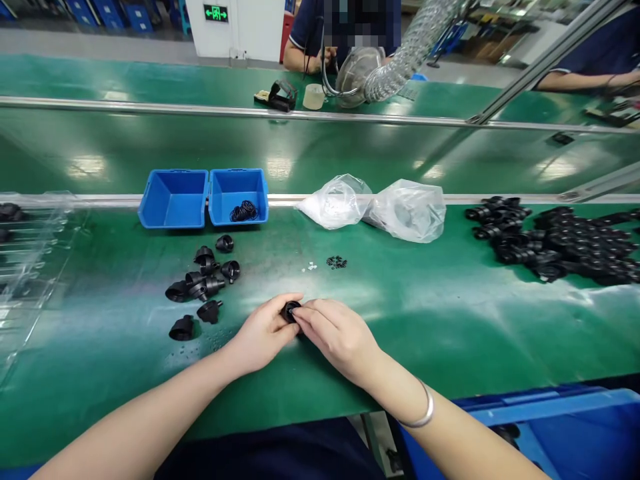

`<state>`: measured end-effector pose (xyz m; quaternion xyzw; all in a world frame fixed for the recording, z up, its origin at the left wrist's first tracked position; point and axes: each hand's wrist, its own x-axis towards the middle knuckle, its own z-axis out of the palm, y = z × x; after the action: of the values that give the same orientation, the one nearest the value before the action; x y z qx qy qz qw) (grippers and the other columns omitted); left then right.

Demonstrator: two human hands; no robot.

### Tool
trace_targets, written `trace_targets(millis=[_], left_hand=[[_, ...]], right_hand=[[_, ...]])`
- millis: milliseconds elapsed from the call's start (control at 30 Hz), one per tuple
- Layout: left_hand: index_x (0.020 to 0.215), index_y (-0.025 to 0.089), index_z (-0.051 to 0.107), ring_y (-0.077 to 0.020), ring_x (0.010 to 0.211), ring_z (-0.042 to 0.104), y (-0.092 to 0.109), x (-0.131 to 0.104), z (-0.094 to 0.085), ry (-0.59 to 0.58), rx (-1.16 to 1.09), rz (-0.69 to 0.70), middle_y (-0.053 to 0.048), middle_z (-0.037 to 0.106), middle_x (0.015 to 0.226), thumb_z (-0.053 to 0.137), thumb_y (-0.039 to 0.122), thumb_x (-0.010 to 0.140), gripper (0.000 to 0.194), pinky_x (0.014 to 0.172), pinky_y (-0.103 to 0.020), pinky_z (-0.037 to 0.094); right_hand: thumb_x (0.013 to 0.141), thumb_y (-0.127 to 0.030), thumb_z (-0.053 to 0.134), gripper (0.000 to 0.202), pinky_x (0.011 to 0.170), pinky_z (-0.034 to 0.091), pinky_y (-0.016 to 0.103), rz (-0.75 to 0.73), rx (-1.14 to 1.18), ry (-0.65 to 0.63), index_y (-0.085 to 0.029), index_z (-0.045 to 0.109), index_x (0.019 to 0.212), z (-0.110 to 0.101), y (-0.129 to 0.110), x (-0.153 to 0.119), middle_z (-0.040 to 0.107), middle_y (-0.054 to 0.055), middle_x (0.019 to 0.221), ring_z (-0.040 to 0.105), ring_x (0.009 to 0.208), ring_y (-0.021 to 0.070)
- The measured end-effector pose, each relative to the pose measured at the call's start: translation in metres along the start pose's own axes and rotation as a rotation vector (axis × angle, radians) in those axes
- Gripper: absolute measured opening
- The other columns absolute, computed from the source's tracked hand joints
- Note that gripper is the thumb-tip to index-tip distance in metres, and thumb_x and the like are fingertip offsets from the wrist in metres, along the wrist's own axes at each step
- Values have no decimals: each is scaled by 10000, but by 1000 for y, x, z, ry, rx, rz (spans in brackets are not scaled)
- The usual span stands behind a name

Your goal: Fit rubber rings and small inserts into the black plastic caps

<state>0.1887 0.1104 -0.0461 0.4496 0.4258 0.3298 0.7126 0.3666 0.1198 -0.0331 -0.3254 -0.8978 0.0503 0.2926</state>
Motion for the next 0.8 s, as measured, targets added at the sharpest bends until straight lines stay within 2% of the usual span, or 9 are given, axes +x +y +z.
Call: trace_targets(millis=[167,300,467,633,700,800], left_hand=[[1277,171,483,-206,1004,607,-2,-1,0,-12,39,-4,-72,618,1075,609,190,810,484,878,-357,503],[1275,189,488,-202,1008,613,-1,-1,-1,7,-34,-38,-67,630,1087,609,174,809,482,866,-346,498],[1241,190,514,-203,1068,604,6,0,-2,65,-177,-51,-78,637,1139,626,138,788,470,939,-356,456],[1252,172,497,-179,1009,609,7,1,-2,75,-195,-47,-80,628,1137,606,134,786,480,933,-348,447],[1246,173,494,-169,973,608,5,1,-2,76,-159,-36,-68,630,1091,582,127,788,469,879,-327,463],[1232,185,488,-130,809,604,0,1,-2,53,-75,-4,-46,628,1016,559,121,778,463,717,-269,474]], right_hand=[[949,-103,474,185,689,520,344,-44,-70,-57,-98,650,1008,1,2,0,665,103,842,611,758,195],[949,-113,470,215,688,510,356,-34,-50,-98,-97,633,1089,1,0,-1,655,114,876,600,774,203],[949,-109,448,408,726,513,381,0,16,-165,-95,463,1357,2,-3,-6,639,141,984,599,869,222],[941,-91,459,475,750,505,406,-3,16,-200,-97,397,1412,4,-1,-8,633,157,1051,592,918,244],[948,-105,451,463,744,501,405,-11,-3,-225,-100,406,1408,3,-1,-7,636,155,1052,592,901,241],[962,-126,427,408,728,492,398,-35,-45,-278,-102,462,1368,0,-1,-4,642,139,997,586,851,230]])
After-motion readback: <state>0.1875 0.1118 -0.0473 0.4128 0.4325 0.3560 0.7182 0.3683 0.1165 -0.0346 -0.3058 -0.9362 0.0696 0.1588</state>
